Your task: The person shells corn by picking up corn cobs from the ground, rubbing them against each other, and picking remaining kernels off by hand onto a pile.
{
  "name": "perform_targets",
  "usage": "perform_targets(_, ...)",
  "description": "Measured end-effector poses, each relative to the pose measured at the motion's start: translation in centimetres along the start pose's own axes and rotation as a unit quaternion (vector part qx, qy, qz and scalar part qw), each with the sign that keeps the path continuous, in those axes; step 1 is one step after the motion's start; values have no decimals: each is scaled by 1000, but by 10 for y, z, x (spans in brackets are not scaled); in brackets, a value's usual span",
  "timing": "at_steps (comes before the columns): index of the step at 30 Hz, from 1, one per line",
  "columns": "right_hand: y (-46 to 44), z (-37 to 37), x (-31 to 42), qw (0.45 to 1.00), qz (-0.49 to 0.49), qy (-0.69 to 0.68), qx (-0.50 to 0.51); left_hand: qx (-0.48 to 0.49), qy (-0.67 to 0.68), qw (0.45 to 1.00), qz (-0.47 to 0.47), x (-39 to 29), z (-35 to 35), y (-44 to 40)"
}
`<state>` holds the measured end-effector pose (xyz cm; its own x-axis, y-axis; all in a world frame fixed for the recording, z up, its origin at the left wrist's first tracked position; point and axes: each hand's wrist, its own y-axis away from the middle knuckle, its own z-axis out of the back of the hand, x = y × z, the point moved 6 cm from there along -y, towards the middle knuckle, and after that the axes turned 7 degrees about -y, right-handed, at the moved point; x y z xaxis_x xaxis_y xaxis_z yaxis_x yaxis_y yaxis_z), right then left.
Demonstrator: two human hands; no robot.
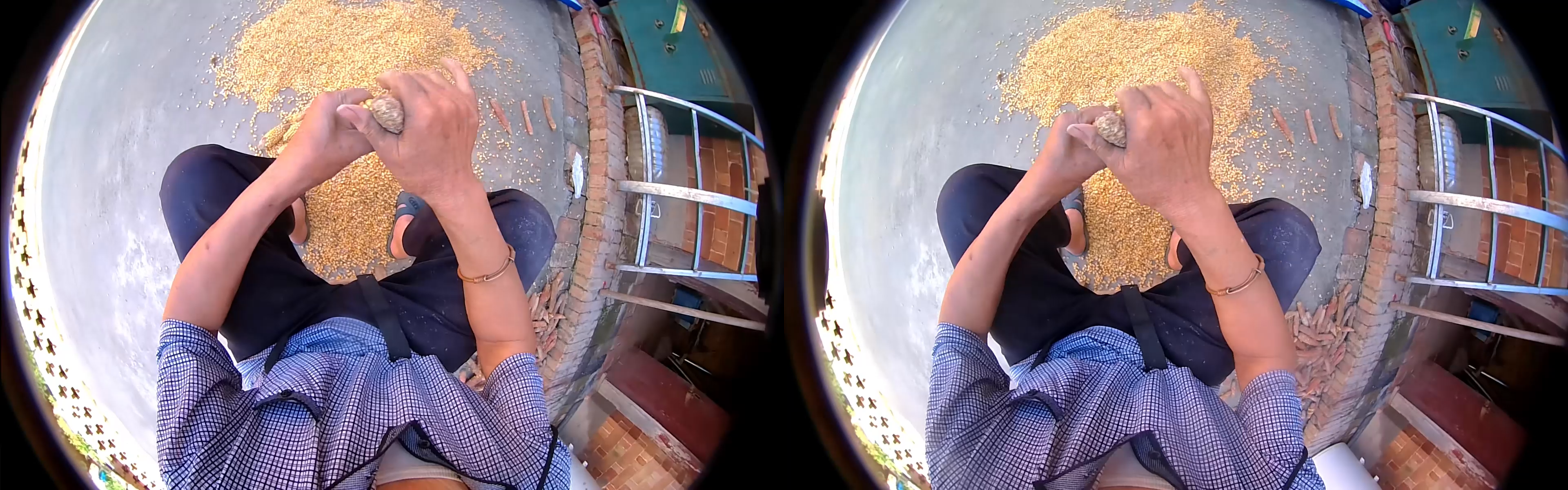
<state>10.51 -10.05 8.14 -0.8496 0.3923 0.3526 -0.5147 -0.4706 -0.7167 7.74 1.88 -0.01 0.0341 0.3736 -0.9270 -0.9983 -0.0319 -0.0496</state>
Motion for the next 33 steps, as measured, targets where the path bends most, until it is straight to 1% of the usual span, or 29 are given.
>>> perform_targets(2, 6, -8, 2, 999, -29, 12, 30, -7, 24, 999, -34, 5, -1, 0)
perform_targets(5, 9, -5, 3, 995, -81, 51, 30, 3, -82, 996, -41, -29, 9, 11)
perform_targets(8, 0, -4, 3, 963, -233, 38, 132, 7, -196, 965, -175, -27, 6, 17)
perform_targets(11, 2, -11, -7, 951, -267, 28, 153, 4, -238, 962, -131, -29, 2, 24)
perform_targets(14, 3, -10, -24, 904, -365, -47, 218, 7, -340, 924, -175, -42, 5, 15)
perform_targets(17, 15, -13, -49, 868, -399, -221, 197, 4, -314, 938, -148, -42, 13, 10)
perform_targets(20, 16, -7, -51, 811, -460, -324, 162, 41, -208, 972, -103, -42, 18, 4)
perform_targets(22, 16, -4, -45, 804, -466, -346, 127, -12, -87, 994, -63, -39, 23, 3)
perform_targets(24, 15, -5, -39, 792, -467, -387, 76, -54, 50, 997, -38, -34, 24, 1)
perform_targets(26, 21, -11, -34, 744, -489, -452, 62, -82, 200, 976, -29, -27, 24, -2)
perform_targets(27, 23, -14, -31, 718, -498, -484, 55, -77, 211, 974, -21, -31, 21, -2)
perform_targets(30, 24, -21, -18, 711, -495, -500, 19, 16, 270, 962, 28, -36, 12, 3)
perform_targets(31, 24, -19, -16, 715, -503, -484, 36, 18, 260, 965, 41, -30, 12, 2)
perform_targets(33, 28, -16, -28, 741, -507, -438, 44, 27, 264, 964, 33, -28, 10, 2)
